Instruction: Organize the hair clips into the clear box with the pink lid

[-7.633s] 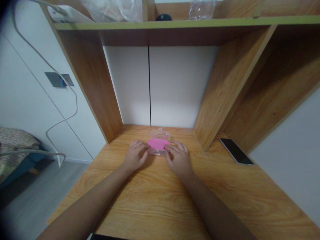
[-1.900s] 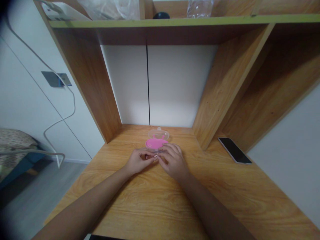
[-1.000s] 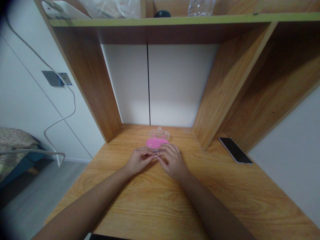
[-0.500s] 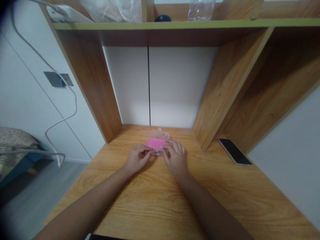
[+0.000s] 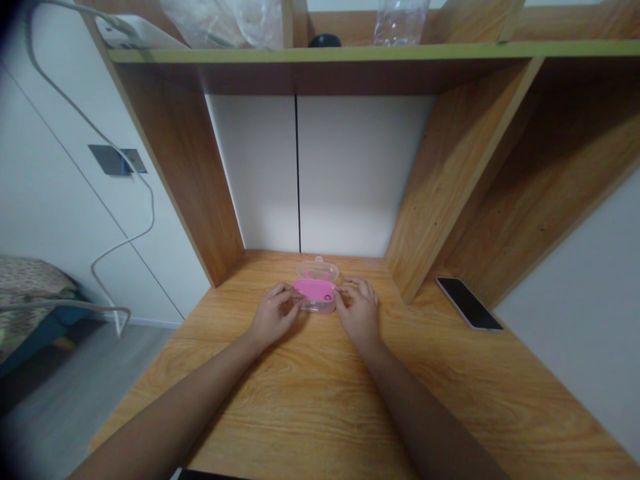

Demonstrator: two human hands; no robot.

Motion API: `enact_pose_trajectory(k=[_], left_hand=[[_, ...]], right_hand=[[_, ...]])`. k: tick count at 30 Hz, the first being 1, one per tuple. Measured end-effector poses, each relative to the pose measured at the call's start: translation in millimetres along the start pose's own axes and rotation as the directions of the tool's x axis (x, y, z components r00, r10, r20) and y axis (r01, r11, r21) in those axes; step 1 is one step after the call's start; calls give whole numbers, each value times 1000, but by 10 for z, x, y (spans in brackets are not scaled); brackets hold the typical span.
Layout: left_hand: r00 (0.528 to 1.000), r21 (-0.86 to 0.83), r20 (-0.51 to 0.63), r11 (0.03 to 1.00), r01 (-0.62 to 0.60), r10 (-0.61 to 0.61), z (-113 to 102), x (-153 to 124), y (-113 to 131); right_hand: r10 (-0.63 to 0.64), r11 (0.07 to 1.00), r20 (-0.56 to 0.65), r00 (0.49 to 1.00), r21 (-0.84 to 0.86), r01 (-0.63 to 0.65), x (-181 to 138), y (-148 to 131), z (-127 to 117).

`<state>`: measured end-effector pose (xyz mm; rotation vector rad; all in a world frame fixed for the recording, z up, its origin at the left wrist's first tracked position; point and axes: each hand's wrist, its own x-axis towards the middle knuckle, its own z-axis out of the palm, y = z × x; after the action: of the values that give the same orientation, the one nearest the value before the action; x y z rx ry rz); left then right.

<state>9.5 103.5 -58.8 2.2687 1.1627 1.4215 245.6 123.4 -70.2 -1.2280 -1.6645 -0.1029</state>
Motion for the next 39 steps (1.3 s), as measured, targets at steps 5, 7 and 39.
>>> enact_pose_trajectory(k=[5, 7, 39], left_hand=[[1000, -7, -17, 1000, 1, -1, -2, 8, -10], [1000, -5, -18, 1000, -1, 1, -3, 10, -18], [995, 35, -76, 997, 65, -62, -20, 10, -48]], right_hand=[[29, 999, 20, 999, -22, -29, 9, 38, 10], [26, 999, 35, 999, -41, -25, 10, 35, 6], [-119, 988, 152, 981, -80, 133, 17, -62, -81]])
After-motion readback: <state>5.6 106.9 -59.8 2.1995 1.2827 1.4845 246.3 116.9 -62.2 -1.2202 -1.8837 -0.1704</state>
